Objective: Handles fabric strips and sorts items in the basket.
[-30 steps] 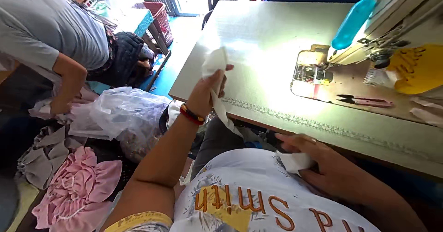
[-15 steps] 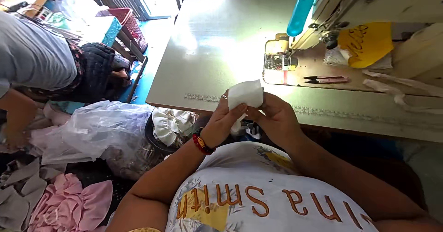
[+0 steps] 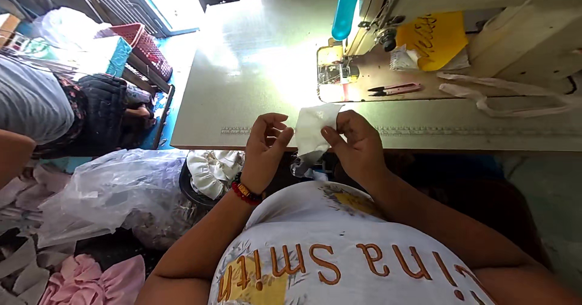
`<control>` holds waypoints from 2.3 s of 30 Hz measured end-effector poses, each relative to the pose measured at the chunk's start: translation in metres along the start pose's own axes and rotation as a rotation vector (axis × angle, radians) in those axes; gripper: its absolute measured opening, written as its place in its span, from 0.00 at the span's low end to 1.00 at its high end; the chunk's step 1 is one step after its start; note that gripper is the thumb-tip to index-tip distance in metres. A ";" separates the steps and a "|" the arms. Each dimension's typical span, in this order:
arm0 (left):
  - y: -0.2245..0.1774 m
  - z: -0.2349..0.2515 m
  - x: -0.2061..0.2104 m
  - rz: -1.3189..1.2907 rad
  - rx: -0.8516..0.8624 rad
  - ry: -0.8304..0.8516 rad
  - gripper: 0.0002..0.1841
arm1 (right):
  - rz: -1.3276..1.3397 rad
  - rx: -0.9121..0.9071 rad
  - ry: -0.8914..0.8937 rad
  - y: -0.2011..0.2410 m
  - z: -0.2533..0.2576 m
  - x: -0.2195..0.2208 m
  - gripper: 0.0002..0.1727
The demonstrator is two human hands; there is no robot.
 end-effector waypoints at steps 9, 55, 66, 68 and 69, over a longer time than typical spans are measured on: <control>0.002 -0.019 0.039 0.104 -0.081 0.201 0.37 | -0.479 -0.332 0.213 0.025 -0.016 0.024 0.13; 0.469 -0.072 -0.263 1.087 -1.092 0.329 0.23 | -0.577 0.076 0.349 -0.076 0.044 0.071 0.10; 0.466 -0.096 -0.283 0.965 -1.088 0.228 0.24 | -0.666 0.071 0.346 -0.079 0.043 0.066 0.12; 0.461 -0.088 -0.289 0.904 -1.114 0.125 0.25 | -0.660 0.069 0.341 -0.079 0.043 0.066 0.11; 0.457 -0.082 -0.290 0.883 -1.117 0.070 0.25 | -0.667 0.079 0.340 -0.080 0.043 0.065 0.11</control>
Point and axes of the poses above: each hand's wrist, its own z-axis towards the middle knuckle, its own x-axis out of the palm, y = z × x, the point moved 8 cm from there along z, towards the middle knuckle, and after that the axes turned 2 degrees about -x, right-handed, at the moved point
